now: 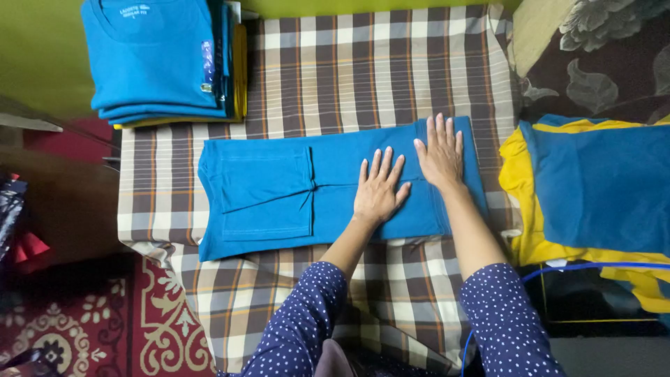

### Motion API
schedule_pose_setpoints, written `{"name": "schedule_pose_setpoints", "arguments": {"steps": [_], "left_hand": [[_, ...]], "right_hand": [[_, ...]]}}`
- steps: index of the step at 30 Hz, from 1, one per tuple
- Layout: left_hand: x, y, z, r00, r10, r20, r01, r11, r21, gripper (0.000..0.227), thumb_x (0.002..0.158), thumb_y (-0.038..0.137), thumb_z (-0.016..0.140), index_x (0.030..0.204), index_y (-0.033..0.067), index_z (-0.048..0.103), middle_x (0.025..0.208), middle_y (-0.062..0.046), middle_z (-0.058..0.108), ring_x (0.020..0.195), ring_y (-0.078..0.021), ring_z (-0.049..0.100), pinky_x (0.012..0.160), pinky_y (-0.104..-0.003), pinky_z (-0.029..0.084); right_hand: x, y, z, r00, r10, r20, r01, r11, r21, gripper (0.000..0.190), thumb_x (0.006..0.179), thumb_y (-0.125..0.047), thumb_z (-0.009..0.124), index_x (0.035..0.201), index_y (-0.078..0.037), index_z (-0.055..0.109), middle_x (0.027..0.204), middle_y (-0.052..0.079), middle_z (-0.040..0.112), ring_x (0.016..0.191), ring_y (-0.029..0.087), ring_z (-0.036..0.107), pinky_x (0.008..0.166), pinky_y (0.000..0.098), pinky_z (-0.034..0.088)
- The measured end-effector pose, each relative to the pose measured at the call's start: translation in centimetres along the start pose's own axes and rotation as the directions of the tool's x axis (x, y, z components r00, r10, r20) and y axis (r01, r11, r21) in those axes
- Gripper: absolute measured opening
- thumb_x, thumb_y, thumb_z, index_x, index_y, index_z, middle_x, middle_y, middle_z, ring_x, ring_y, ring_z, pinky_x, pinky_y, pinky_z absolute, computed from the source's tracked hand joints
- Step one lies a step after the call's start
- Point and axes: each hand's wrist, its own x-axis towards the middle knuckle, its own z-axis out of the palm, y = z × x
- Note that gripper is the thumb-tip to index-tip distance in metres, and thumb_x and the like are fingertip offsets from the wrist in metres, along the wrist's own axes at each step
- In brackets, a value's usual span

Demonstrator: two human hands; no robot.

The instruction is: Folding a blue t-shirt and placing it on a stack of folded shirts.

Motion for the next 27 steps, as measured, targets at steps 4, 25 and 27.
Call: {"name": "schedule_pose_setpoints", "arguments": {"steps": [4,25,27], "left_hand": [[-0.1,0.1,0.1,1.000,-0.004,0.008,0.004,1.000,-0.003,0.068,0.103,0.059,0.035,0.163,0.0270,0.027,0.172,-0.008,0.019,0.159,-0.0299,0.016,0.128,-0.055,0.010],[2.8,-0.7,0.0,0.944,-0.324,-0.066,0.325,0.946,0.009,0.072,0.105,0.063,0.031,0.164,0.0220,0.026,0.172,-0.013,0.015,0.159,-0.0348,0.009,0.126,-0.062,0.003],[3.8,-0.7,0.8,0.960,-0.278,-0.041,0.280,0.959,0.049,0.072,0.104,0.064,0.031,0.164,0.0244,0.027,0.173,-0.009,0.014,0.160,-0.0328,0.009,0.126,-0.060,0.004]], "right_hand": [[0.0,0.9,-1.1,0.998,-0.057,-0.030,0.057,0.998,-0.017,0.067,0.111,-0.051,0.031,0.166,-0.014,0.023,0.171,0.016,0.019,0.158,0.035,0.015,0.126,0.0578,0.011],[-9.3,3.0,-0.6,0.996,-0.007,-0.086,0.001,0.998,-0.066,0.058,0.113,-0.045,0.024,0.166,-0.021,0.028,0.171,0.020,0.021,0.159,0.037,0.016,0.125,0.0593,0.012],[-9.1,3.1,-0.5,0.997,-0.008,-0.083,0.002,0.997,-0.071,0.059,0.113,-0.046,0.024,0.166,-0.021,0.027,0.171,0.020,0.020,0.159,0.036,0.016,0.126,0.0587,0.012]]}}
